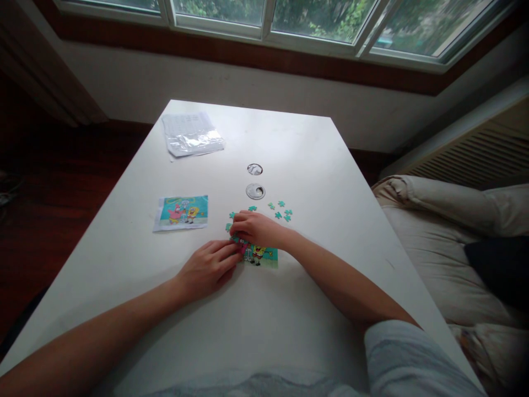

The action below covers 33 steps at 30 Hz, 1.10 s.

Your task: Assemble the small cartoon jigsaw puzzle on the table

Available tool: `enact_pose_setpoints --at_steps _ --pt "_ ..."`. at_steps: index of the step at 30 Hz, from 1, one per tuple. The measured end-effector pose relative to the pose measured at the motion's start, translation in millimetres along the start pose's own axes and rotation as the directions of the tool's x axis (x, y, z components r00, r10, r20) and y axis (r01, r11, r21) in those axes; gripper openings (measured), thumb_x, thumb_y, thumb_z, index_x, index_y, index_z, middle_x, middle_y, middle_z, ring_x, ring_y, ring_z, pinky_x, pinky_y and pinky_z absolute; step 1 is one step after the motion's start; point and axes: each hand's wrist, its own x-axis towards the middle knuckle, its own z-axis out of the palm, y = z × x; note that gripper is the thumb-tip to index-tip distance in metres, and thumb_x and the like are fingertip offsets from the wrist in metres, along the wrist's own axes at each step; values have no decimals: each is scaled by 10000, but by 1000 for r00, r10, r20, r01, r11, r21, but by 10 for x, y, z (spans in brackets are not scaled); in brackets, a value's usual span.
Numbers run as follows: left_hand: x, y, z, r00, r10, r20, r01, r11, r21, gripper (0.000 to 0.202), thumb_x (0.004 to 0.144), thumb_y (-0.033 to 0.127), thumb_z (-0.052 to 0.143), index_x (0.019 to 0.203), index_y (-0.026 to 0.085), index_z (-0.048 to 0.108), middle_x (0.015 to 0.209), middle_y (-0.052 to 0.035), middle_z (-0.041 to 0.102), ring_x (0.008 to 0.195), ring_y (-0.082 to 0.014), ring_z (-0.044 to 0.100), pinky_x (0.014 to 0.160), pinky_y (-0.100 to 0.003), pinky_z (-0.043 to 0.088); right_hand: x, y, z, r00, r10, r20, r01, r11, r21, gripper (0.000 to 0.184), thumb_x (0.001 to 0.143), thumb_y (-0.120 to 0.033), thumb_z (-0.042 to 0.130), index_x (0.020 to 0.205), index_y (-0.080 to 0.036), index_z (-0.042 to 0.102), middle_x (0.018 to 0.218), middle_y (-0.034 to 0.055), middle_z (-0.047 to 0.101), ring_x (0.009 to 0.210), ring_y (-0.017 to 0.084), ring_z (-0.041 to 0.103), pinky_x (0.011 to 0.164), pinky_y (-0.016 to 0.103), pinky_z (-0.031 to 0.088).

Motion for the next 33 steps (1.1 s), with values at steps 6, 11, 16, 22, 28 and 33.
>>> enact_pose_setpoints --at_steps 6,11,16,22,28,33 --pt "-7 -4 12 1000 6 -13 -6 1000 0 334 969 180 568 1289 179 666 1366 -103 682 1229 -284 643 1016 -459 573 -4 -17 51 953 260 -154 -184 905 384 109 867 -158 650 947 -175 723 794 -4 680 729 130 578 723 256 436" --pt "-20 -17 22 1000 6 -22 -6 1000 -11 348 970 176 572 1307 183 659 1393 -99 668 1246 -279 636 1026 -458 573 37 36 102 837 531 -134 -223 553 803 210 825 -366 741 896 -169 722 768 -8 683 683 118 559 641 247 428" --pt "-20 -24 22 1000 13 -19 -14 1000 -8 371 972 183 574 1337 176 641 1411 -95 659 1240 -284 637 1020 -461 577 39 60 109 777 629 -18 -155 219 963 234 762 -333 800 898 -163 715 723 -15 688 628 88 571 585 207 425" --pt "-7 -20 4 999 14 -32 -14 1000 -10 334 999 189 543 1314 179 655 1396 -92 670 1227 -267 645 1015 -449 577 16 46 61 745 664 66 -126 43 991 280 755 -318 808 939 -182 646 854 42 776 704 144 717 606 225 546" --pt "-11 -28 17 1000 7 -30 -8 1000 -13 340 999 200 551 1323 188 653 1398 -93 669 1229 -264 643 1021 -443 569 19 62 62 715 692 103 -133 -11 991 216 833 -333 743 932 -175 634 847 60 784 709 165 752 579 225 572" --pt "-13 -35 23 1000 10 -29 -11 1000 -12 346 1002 201 545 1332 186 648 1387 -100 675 1236 -263 642 1021 -442 568 15 82 80 714 690 119 -142 -25 990 209 831 -322 753 931 -179 638 859 62 792 734 170 760 602 232 582"
